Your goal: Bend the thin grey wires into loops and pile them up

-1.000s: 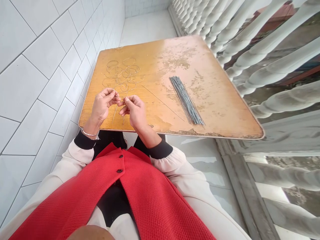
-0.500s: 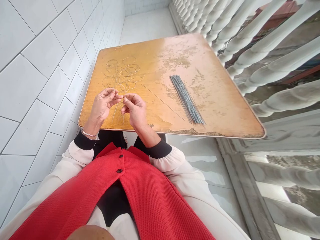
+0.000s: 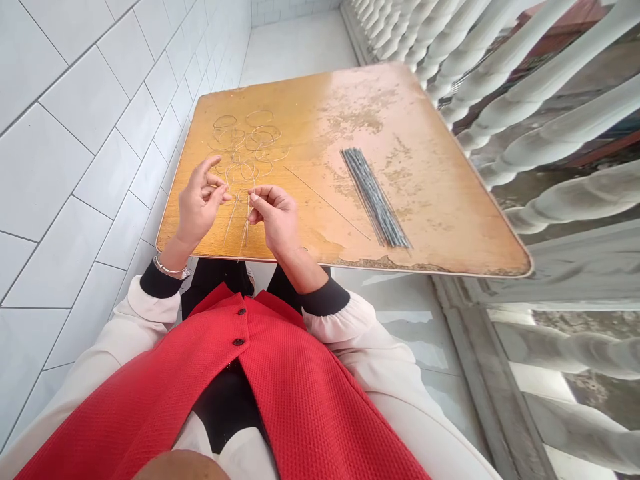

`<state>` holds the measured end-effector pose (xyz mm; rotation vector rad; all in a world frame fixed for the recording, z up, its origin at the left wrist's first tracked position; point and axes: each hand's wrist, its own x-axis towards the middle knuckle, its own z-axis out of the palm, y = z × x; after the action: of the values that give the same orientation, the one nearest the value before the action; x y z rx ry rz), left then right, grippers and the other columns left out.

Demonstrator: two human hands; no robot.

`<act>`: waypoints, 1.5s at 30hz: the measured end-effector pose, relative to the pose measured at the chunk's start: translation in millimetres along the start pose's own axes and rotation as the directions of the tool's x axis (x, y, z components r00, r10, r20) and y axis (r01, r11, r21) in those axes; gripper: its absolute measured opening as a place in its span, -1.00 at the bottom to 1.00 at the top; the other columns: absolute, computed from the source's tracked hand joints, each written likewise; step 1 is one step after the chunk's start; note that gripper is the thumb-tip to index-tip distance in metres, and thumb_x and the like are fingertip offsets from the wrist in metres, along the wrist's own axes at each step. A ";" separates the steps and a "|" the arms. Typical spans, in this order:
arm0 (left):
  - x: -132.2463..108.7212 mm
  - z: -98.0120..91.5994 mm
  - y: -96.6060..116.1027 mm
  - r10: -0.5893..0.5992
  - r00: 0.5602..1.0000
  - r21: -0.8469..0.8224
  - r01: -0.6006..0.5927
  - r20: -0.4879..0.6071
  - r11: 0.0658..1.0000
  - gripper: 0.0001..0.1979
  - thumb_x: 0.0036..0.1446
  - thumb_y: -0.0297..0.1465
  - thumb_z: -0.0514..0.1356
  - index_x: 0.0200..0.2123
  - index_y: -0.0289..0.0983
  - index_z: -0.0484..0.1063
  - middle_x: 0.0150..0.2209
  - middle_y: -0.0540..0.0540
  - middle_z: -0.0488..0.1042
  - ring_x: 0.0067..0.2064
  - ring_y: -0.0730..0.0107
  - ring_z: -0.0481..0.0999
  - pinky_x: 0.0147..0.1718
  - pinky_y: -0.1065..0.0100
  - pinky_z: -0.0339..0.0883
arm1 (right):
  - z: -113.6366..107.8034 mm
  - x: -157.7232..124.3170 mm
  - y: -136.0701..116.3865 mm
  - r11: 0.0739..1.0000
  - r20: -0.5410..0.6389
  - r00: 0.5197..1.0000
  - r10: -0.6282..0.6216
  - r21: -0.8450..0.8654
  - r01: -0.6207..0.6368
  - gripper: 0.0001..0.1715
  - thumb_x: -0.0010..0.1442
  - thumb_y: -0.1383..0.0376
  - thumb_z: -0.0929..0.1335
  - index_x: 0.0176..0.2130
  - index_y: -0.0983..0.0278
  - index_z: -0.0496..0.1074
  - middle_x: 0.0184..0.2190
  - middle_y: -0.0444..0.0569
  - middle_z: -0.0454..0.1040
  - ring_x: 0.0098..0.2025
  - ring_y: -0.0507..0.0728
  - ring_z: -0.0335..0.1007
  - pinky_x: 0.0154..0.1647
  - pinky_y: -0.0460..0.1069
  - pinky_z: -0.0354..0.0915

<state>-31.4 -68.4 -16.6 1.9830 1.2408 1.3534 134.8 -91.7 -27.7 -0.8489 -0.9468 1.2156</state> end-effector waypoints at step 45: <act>-4.9 -7.1 8.8 0.431 0.896 0.466 -0.429 0.110 0.774 -0.60 0.39 -0.16 0.07 -0.44 -0.23 0.45 -0.33 -0.11 0.50 -0.31 0.43 0.45 -0.34 0.32 0.31 | 7.7 -10.3 5.1 0.998 0.052 0.998 -0.029 -0.061 0.032 -0.51 0.03 -0.08 0.56 -0.28 0.22 0.47 -0.44 -0.18 0.51 -0.57 -0.06 0.42 -0.52 -0.12 0.41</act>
<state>-34.6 -77.9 -9.4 2.7559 1.2607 1.3302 124.9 -100.8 -30.9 -0.8528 -1.0396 1.1913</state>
